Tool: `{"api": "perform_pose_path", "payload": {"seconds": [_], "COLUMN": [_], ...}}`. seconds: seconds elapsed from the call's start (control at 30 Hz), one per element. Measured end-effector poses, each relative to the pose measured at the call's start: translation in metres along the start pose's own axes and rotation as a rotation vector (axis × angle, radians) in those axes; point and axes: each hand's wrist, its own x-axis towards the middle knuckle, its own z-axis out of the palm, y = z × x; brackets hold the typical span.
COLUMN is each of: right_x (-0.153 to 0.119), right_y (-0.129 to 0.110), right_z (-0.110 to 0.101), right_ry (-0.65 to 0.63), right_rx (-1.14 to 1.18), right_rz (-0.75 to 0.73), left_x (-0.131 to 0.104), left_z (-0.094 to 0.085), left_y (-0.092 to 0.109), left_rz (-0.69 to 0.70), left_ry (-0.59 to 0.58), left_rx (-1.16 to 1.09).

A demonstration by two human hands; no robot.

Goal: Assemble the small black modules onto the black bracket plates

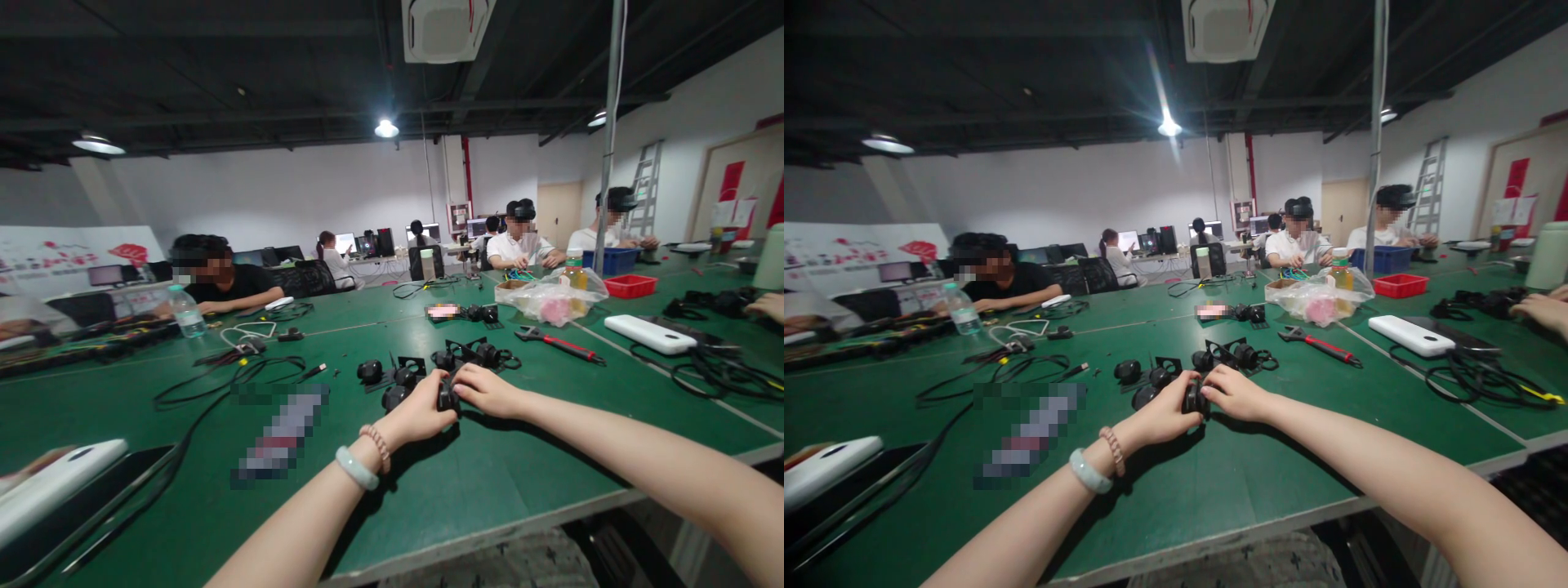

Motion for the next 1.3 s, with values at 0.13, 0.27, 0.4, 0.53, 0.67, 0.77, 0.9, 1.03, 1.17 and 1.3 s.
{"api": "perform_pose_path", "payload": {"seconds": [0.13, 0.27, 0.4, 0.53, 0.67, 0.77, 0.9, 1.03, 1.17, 1.3], "right_x": [0.0, 0.0, 0.0, -0.001, -0.002, -0.003, -0.004, -0.005, -0.005, -0.005], "right_y": [0.001, 0.002, 0.001, -0.001, -0.004, -0.008, -0.012, -0.013, -0.013, -0.014], "right_z": [0.0, 0.001, 0.001, -0.001, -0.004, -0.006, -0.009, -0.009, -0.009, -0.008], "right_ry": [-0.002, 0.0, -0.01, -0.028, -0.026, -0.025, -0.018, 0.012, 0.037, 0.039], "right_rx": [0.004, 0.008, 0.016, 0.011, 0.019, 0.015, 0.021, 0.031, 0.022, 0.026], "right_rz": [-0.012, -0.018, -0.012, -0.011, -0.01, -0.01, -0.023, -0.027, -0.042, -0.037], "left_x": [0.0, 0.0, 0.0, 0.0, 0.0, -0.001, -0.002, -0.002, -0.002, -0.001], "left_z": [0.0, 0.001, 0.002, 0.002, 0.001, 0.0, -0.002, -0.002, -0.001, 0.0], "left_y": [-0.001, -0.004, -0.005, -0.005, -0.003, -0.001, 0.003, 0.004, 0.0, -0.002], "left_rz": [-0.006, 0.003, 0.005, 0.002, 0.002, -0.008, -0.015, -0.02, -0.009, -0.008], "left_ry": [0.007, 0.007, 0.005, 0.007, 0.007, 0.007, 0.0, -0.004, 0.004, 0.0], "left_rx": [0.009, 0.009, 0.008, 0.021, 0.024, 0.013, -0.005, -0.018, -0.015, -0.02]}}
